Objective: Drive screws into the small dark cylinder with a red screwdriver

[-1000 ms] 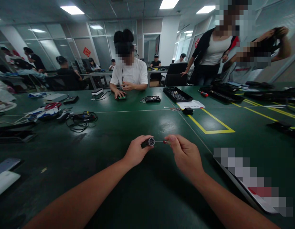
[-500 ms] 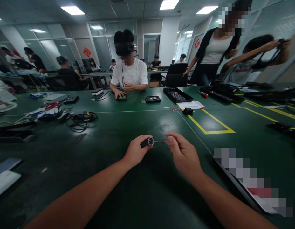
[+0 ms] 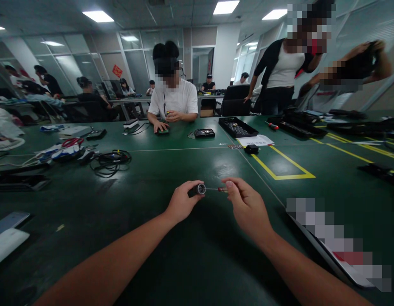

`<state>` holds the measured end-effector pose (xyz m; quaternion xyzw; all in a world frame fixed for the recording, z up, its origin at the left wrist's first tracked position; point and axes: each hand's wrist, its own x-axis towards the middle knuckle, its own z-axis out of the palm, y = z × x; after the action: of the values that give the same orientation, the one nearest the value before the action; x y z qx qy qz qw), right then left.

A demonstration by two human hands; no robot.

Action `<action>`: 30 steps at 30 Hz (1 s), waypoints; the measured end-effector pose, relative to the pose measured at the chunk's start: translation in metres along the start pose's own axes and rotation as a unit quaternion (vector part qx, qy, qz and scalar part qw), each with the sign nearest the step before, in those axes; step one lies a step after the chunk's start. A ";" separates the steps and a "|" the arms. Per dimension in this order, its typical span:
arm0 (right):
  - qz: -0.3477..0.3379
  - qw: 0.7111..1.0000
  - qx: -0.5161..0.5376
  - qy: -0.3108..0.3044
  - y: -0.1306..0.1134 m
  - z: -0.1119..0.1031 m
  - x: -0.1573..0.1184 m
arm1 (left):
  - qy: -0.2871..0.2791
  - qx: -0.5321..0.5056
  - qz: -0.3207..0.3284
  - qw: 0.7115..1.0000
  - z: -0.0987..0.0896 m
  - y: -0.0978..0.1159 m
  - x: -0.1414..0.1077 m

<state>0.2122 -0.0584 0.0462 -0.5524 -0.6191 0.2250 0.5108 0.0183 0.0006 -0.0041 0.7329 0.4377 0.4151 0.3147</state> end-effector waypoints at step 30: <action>0.001 1.000 0.009 -0.013 0.002 0.002 0.000 | 0.012 -0.009 -0.013 1.000 0.001 -0.002 0.001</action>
<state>0.2116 -0.0577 0.0441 -0.5458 -0.6227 0.2381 0.5075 0.0186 0.0025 -0.0055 0.7193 0.4474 0.4233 0.3215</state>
